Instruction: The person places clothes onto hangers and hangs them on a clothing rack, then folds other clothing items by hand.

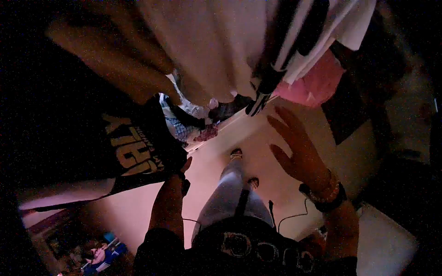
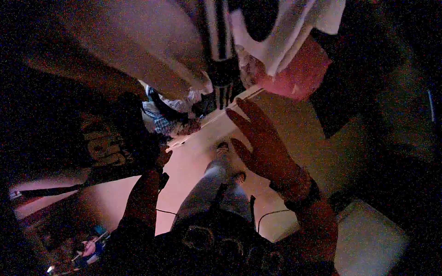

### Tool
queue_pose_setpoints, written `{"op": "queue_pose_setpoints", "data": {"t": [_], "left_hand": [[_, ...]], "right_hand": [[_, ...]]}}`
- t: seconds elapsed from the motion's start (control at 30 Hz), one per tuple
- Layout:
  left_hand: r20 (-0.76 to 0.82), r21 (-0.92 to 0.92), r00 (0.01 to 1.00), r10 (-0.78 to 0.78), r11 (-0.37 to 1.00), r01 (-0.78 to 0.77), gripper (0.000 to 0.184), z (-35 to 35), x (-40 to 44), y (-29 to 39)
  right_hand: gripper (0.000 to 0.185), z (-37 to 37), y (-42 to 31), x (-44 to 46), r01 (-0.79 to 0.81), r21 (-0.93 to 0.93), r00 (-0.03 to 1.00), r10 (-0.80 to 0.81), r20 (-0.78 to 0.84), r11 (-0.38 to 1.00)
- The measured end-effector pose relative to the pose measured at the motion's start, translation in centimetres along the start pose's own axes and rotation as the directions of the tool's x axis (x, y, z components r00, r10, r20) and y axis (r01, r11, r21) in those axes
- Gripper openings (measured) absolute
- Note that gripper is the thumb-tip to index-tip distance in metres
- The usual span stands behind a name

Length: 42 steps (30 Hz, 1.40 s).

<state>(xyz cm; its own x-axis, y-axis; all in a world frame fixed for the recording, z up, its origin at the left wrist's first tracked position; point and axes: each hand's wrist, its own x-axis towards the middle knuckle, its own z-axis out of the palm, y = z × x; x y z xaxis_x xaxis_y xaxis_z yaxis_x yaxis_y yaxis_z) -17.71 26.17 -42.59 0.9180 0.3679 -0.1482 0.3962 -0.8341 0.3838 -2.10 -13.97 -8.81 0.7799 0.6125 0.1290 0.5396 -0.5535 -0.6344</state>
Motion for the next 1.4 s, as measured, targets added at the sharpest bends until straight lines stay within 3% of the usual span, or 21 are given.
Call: {"op": "queue_pose_setpoints", "data": {"t": [0.2, 0.3, 0.37, 0.4, 0.47, 0.53, 0.57, 0.6, 0.77, 0.8, 0.87, 0.93, 1.03, 1.07, 1.1, 1.17, 1.23, 1.33, 1.4], "left_hand": [[0.227, 0.131, 0.970, 0.086, 0.984, -0.118, 0.042, 6.3, 4.5, -2.0], [0.465, 0.241, 0.885, -0.011, 0.964, -0.115, 0.046, 5.6, 8.5, 0.6], [0.580, 0.302, 0.812, -0.068, 0.944, -0.136, 0.048, 4.5, 10.6, 2.3], [0.575, 0.314, 0.815, -0.074, 0.940, -0.136, 0.048, 3.7, 11.1, 2.7], [0.538, 0.338, 0.839, -0.078, 0.932, -0.130, 0.049, 2.5, 12.6, 3.3], [0.478, 0.360, 0.874, -0.094, 0.928, -0.097, 0.050, 1.8, 14.3, 3.8], [0.451, 0.385, 0.886, -0.111, 0.920, -0.081, 0.051, 1.8, 13.1, 5.4], [0.419, 0.393, 0.899, -0.130, 0.918, -0.050, 0.051, 1.1, 14.4, 5.9], [0.265, 0.435, 0.948, -0.176, 0.899, 0.046, 0.054, 0.0, 18.3, 8.4], [0.212, 0.442, 0.959, -0.187, 0.894, 0.077, 0.054, 2.2, 15.4, 9.7], [0.167, 0.450, 0.968, -0.185, 0.888, 0.092, 0.056, 3.2, 16.1, 10.1], [0.118, 0.444, 0.987, -0.113, 0.895, 0.050, 0.057, 5.0, 15.9, 9.2], [-0.022, 0.480, 0.972, 0.235, 0.855, -0.196, 0.065, 10.2, 11.9, 5.2], [-0.093, 0.550, 0.993, 0.076, 0.835, -0.012, 0.058, 9.4, 11.2, 6.9], [-0.102, 0.559, 0.992, 0.074, 0.829, -0.004, 0.058, 8.6, 11.4, 6.2], [-0.048, 0.433, 0.975, -0.216, 0.875, 0.215, 0.076, 7.1, 11.2, 4.9], [0.041, 0.367, 0.956, -0.291, 0.894, 0.256, 0.075, 5.3, 11.0, 3.0], [0.167, 0.231, 0.936, -0.311, 0.935, 0.269, 0.074, 3.5, 10.6, -0.2], [0.208, 0.165, 0.927, -0.311, 0.946, 0.281, 0.073, 1.3, 9.6, -1.8]], "right_hand": [[0.048, 4.7, 6.3, -9.8, -0.386, 0.017, 0.916, 0.381, 0.129, 0.922], [0.044, 6.7, 9.2, -14.8, -0.490, 0.032, 0.869, 0.485, 0.098, 0.871], [0.038, 5.2, 8.2, -19.7, -0.623, 0.098, 0.783, 0.616, 0.088, 0.776], [0.038, 5.7, 8.0, -21.1, -0.636, 0.109, 0.772, 0.630, 0.085, 0.764], [0.036, 7.2, 7.7, -22.4, -0.764, 0.192, 0.639, 0.764, 0.093, 0.616], [0.036, 9.9, 8.1, -20.6, -0.784, 0.266, 0.599, 0.795, 0.092, 0.560], [0.037, 9.3, 8.8, -24.1, -0.788, 0.331, 0.581, 0.805, 0.118, 0.520], [0.036, 10.2, 9.3, -22.9, -0.765, 0.306, 0.618, 0.779, 0.103, 0.567], [0.037, 15.1, 6.9, -17.4, -0.773, 0.352, 0.608, 0.774, 0.175, 0.528], [0.037, 17.2, 10.8, -24.5, -0.745, 0.367, 0.642, 0.748, 0.169, 0.556], [0.037, 18.6, 9.8, -22.4, -0.757, 0.368, 0.628, 0.757, 0.182, 0.539], [0.035, 19.7, 9.7, -22.0, -0.799, 0.352, 0.574, 0.793, 0.206, 0.487], [0.033, 20.1, 10.1, -25.9, -0.818, 0.391, 0.521, 0.832, 0.190, 0.423], [0.033, 20.5, 9.9, -26.2, -0.815, 0.429, 0.501, 0.846, 0.184, 0.389], [0.033, 20.5, 9.7, -25.8, -0.830, 0.399, 0.492, 0.847, 0.199, 0.389], [0.033, 21.1, 9.3, -26.2, -0.843, 0.371, 0.481, 0.855, 0.195, 0.390], [0.031, 21.6, 9.0, -26.0, -0.835, 0.414, 0.463, 0.870, 0.170, 0.363], [0.030, 22.5, 7.8, -25.2, -0.897, 0.306, 0.369, 0.921, 0.123, 0.319], [0.030, 23.9, 7.2, -24.5, -0.877, 0.298, 0.420, 0.902, 0.098, 0.376]]}}
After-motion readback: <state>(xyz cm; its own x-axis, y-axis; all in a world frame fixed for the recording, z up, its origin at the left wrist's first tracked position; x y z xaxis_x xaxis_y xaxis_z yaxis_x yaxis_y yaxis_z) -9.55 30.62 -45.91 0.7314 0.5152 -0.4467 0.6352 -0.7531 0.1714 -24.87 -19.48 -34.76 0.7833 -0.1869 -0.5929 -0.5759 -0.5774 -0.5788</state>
